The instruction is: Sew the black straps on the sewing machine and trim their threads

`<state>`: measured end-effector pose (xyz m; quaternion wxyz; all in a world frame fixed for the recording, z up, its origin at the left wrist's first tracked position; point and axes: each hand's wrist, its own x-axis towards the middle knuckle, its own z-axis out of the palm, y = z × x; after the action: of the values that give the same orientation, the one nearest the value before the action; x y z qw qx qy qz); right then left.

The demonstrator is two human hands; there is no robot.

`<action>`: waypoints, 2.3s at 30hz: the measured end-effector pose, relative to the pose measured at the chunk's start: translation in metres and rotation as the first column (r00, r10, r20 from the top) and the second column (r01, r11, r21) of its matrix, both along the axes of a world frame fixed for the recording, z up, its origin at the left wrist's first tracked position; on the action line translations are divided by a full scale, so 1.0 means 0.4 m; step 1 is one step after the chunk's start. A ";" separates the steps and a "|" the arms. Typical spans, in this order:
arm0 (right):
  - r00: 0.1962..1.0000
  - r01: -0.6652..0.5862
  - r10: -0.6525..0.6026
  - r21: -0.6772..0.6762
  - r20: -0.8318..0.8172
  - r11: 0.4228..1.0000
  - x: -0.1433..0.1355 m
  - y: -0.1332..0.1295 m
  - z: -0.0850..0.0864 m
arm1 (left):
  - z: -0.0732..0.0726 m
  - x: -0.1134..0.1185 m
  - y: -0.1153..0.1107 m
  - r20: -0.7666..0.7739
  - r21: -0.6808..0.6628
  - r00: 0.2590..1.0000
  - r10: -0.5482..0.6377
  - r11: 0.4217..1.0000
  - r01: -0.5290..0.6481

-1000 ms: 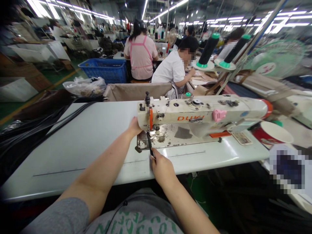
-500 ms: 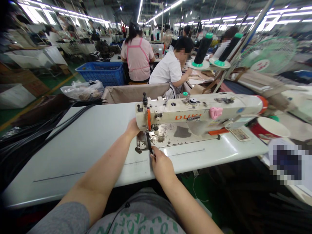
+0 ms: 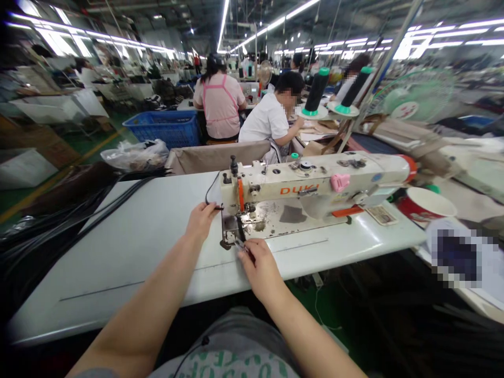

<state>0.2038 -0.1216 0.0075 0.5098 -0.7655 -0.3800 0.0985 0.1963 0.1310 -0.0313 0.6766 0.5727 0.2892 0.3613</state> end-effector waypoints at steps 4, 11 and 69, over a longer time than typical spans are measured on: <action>0.946 -0.154 0.143 -0.014 -0.291 0.988 -0.024 0.038 0.008 | 0.011 -0.086 -0.021 0.039 -0.086 0.999 0.014 0.996 -0.010; 0.652 -0.167 0.187 0.102 -0.735 0.981 -0.037 0.130 -0.020 | 0.021 -0.219 -0.064 0.021 -0.042 0.995 0.100 0.994 -0.099; 0.631 -0.478 0.454 0.147 -0.629 0.866 -0.115 0.250 0.011 | 0.089 -0.503 -0.217 -0.020 0.624 0.951 0.309 0.747 -0.229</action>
<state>0.1576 -0.0216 0.0120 0.5523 -0.5678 -0.3640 0.4899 -0.0050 0.0442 0.0045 0.3753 0.7344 0.2762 0.4935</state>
